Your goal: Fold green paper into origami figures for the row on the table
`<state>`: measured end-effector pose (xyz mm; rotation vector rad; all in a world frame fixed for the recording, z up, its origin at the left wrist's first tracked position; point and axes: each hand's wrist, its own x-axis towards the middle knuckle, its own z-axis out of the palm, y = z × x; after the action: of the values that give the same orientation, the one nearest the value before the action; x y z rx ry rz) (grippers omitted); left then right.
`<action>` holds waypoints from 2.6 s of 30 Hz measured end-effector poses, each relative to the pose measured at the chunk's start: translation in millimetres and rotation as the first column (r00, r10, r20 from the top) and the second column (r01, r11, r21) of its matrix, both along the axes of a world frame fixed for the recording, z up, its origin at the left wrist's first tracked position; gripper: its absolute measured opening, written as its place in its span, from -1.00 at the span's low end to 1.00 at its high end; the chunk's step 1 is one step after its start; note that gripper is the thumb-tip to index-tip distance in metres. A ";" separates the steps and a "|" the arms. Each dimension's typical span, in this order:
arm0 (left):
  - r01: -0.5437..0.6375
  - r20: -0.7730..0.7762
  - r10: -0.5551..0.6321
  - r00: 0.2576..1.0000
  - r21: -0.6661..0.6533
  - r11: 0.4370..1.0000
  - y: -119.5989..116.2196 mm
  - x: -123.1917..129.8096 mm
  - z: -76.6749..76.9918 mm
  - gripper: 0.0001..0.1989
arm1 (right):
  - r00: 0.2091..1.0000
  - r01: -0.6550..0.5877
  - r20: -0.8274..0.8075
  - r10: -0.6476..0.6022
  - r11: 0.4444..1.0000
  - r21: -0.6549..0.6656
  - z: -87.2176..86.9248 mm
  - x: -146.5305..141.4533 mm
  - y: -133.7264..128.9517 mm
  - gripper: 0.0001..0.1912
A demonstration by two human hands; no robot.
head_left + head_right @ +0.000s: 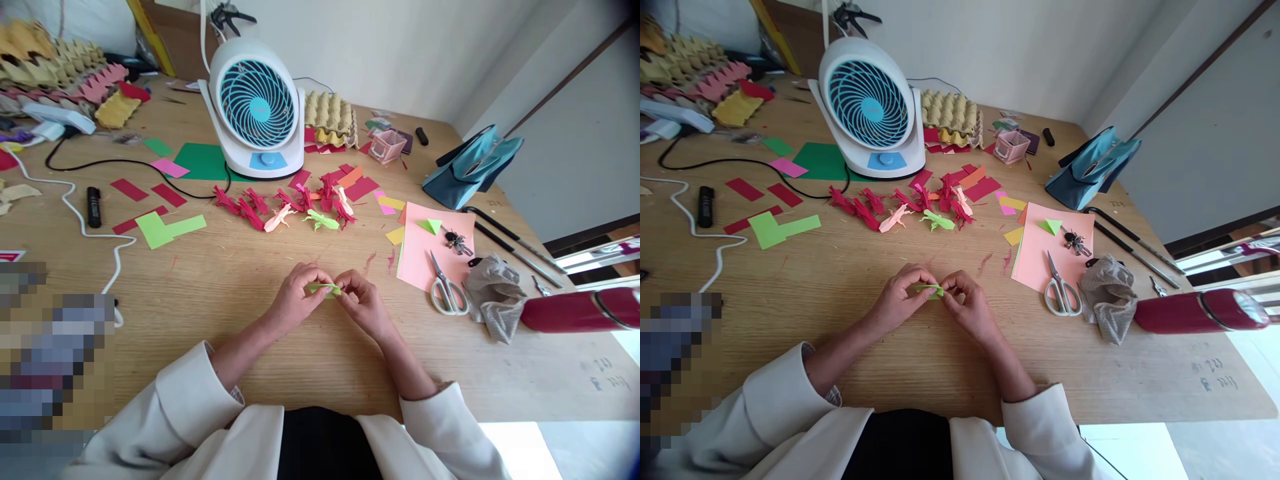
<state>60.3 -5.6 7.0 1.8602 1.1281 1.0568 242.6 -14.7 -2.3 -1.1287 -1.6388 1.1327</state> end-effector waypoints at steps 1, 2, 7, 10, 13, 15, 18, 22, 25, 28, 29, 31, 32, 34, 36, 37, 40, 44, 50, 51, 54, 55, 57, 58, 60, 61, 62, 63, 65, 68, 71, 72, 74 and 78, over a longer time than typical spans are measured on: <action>-0.008 0.014 0.008 1.000 -0.030 1.000 -0.4 0.4 0.5 -0.94 | 0.998 -0.016 -0.054 0.015 1.000 -0.014 -0.7 -0.9 0.1 -0.79; -0.014 0.038 0.016 0.999 -0.070 0.997 -0.9 0.9 0.8 -0.93 | 0.993 -0.034 -0.111 0.029 0.999 -0.040 -1.5 -1.9 0.0 -0.78; 0.000 0.208 0.056 0.976 -0.262 0.965 -2.0 3.4 0.1 -0.86 | 0.983 -0.061 -0.183 0.030 0.984 -0.169 -5.5 -7.5 -1.6 -0.71; 0.025 0.225 0.043 0.973 -0.290 0.957 -1.1 3.4 -0.5 -0.84 | 0.985 -0.034 -0.172 -0.003 0.976 -0.215 -5.8 -9.4 -2.6 -0.66; 0.039 0.217 0.029 0.976 -0.304 0.952 -0.2 3.1 -1.2 -0.84 | 0.986 -0.035 -0.168 -0.007 0.969 -0.243 -4.7 -10.5 -3.2 -0.64; 0.033 0.221 0.038 0.974 -0.310 0.950 -0.1 3.0 -1.9 -0.83 | 0.984 -0.047 -0.176 0.004 0.971 -0.236 -3.9 -11.4 -3.3 -0.64; 0.024 0.233 0.055 0.971 -0.324 0.946 -0.8 3.3 -1.7 -0.80 | 0.978 -0.072 -0.206 0.023 0.969 -0.235 -4.2 -13.5 -3.4 -0.63; 0.033 0.261 0.067 0.963 -0.362 0.932 -2.1 4.1 -0.2 -0.78 | 0.978 -0.076 -0.209 0.013 0.952 -0.298 -8.1 -16.0 -3.7 -0.60; 0.049 0.314 0.086 0.946 -0.398 0.916 -1.9 4.4 -1.5 -0.77 | 0.975 -0.054 -0.221 -0.016 0.950 -0.306 -10.1 -16.3 -4.3 -0.59; 0.055 0.367 0.117 0.923 -0.427 0.903 -1.0 4.2 -4.1 -0.75 | 0.974 -0.061 -0.227 -0.011 0.950 -0.307 -8.9 -15.3 -4.9 -0.60; 0.049 0.376 0.129 0.918 -0.428 0.902 -0.7 4.0 -4.6 -0.75 | 0.973 -0.075 -0.230 0.001 0.947 -0.313 -8.1 -15.0 -5.2 -0.60; 0.024 0.381 0.149 0.912 -0.413 0.911 -0.6 3.6 -4.5 -0.75 | 0.971 -0.096 -0.238 0.018 0.941 -0.323 -6.9 -14.7 -5.8 -0.59; 0.009 0.379 0.155 0.912 -0.397 0.918 -0.7 3.4 -3.9 -0.76 | 0.970 -0.096 -0.241 0.016 0.941 -0.323 -6.7 -14.8 -6.1 -0.58; -0.015 0.361 0.155 0.919 -0.363 0.932 -1.2 3.0 -2.1 -0.78 | 0.970 -0.078 -0.245 0.001 0.948 -0.308 -7.6 -15.5 -6.5 -0.56; -0.023 0.337 0.144 0.931 -0.339 0.941 -1.8 2.5 -0.1 -0.80 | 0.968 -0.059 -0.251 -0.013 0.958 -0.280 -9.7 -16.5 -6.8 -0.54; -0.024 0.325 0.137 0.936 -0.330 0.944 -2.1 2.3 0.6 -0.80 | 0.967 -0.058 -0.255 -0.013 0.961 -0.270 -10.8 -17.1 -6.9 -0.54; -0.031 0.292 0.121 0.949 -0.297 0.955 -3.3 1.6 1.9 -0.82 | 0.964 -0.073 -0.268 -0.001 0.960 -0.269 -13.3 -18.2 -7.3 -0.54; -0.086 0.197 0.122 0.973 -0.185 0.979 -6.1 2.1 4.7 -0.87 | 0.970 -0.061 -0.244 0.003 0.971 -0.231 -16.1 -19.0 -8.2 -0.60; -0.103 0.151 0.125 0.981 -0.145 0.984 -8.5 3.2 7.0 -0.92 | 0.989 -0.030 -0.147 0.012 0.992 -0.124 -23.4 -20.8 -10.9 -0.72; -0.096 0.160 0.121 0.980 -0.160 0.982 -8.3 2.8 6.3 -0.92 | 0.990 -0.035 -0.138 0.017 0.991 -0.126 -24.1 -20.9 -11.4 -0.72; -0.070 0.213 0.119 0.970 -0.223 0.972 -7.6 1.5 4.0 -0.86 | 0.989 -0.042 -0.145 0.020 0.988 -0.152 -24.9 -20.6 -11.9 -0.70; -0.061 0.230 0.115 0.966 -0.230 0.971 -7.6 1.4 3.7 -0.84 | 0.987 -0.039 -0.158 0.013 0.986 -0.162 -24.7 -20.4 -11.6 -0.70; -0.067 0.230 0.112 0.967 -0.194 0.979 -8.1 1.7 3.8 -0.83 | 0.980 -0.014 -0.197 -0.021 0.984 -0.177 -23.9 -19.9 -10.3 -0.68; -0.084 0.210 0.115 0.971 -0.152 0.985 -8.5 2.1 3.9 -0.85 | 0.975 0.002 -0.217 -0.041 0.984 -0.180 -23.3 -19.7 -9.5 -0.68; -0.126 0.149 0.131 0.980 -0.039 0.991 -9.6 3.1 3.4 -0.92 | 0.962 0.032 -0.260 -0.080 0.983 -0.181 -22.0 -19.5 -8.1 -0.68; -0.142 0.121 0.138 0.983 0.022 0.990 -10.1 3.6 2.7 -0.94 | 0.955 0.043 -0.282 -0.094 0.983 -0.180 -21.4 -19.6 -7.6 -0.68; -0.150 0.099 0.142 0.985 0.080 0.985 -10.5 3.9 1.8 -0.94 | 0.948 0.051 -0.301 -0.103 0.983 -0.177 -20.9 -19.8 -7.3 -0.69; -0.154 0.081 0.144 0.986 0.131 0.979 -10.8 4.2 0.7 -0.93 | 0.942 0.056 -0.316 -0.109 0.983 -0.173 -20.5 -20.0 -7.3 -0.71; -0.157 0.053 0.149 0.987 0.219 0.963 -11.0 4.5 -1.2 -0.90 | 0.934 0.064 -0.339 -0.115 0.985 -0.157 -20.1 -20.7 -7.6 -0.75; -0.154 0.026 0.154 0.988 0.325 0.933 -11.1 4.3 -1.7 -0.87 | 0.923 0.086 -0.363 -0.127 0.988 -0.126 -20.6 -21.4 -7.9 -0.80; -0.127 0.023 0.130 0.991 0.414 0.902 -11.5 4.2 0.4 -0.85 | 0.918 0.116 -0.368 -0.146 0.988 -0.101 -21.5 -21.4 -7.5 -0.82; -0.118 0.021 0.121 0.992 0.434 0.893 -11.7 4.2 1.3 -0.85 | 0.920 0.126 -0.361 -0.151 0.988 -0.092 -21.8 -21.3 -7.3 -0.82; -0.107 0.017 0.112 0.994 0.461 0.881 -12.1 4.4 2.7 -0.83 | 0.927 0.139 -0.340 -0.156 0.988 -0.073 -22.4 -20.8 -7.2 -0.81; -0.099 0.019 0.103 0.995 0.497 0.862 -13.0 4.6 4.3 -0.79 | 0.943 0.135 -0.302 -0.137 0.990 -0.027 -23.2 -19.2 -8.0 -0.84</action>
<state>64.9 -18.7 11.3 2.2162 1.0285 1.5151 223.4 -22.8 -25.6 -0.9984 -1.3014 1.1570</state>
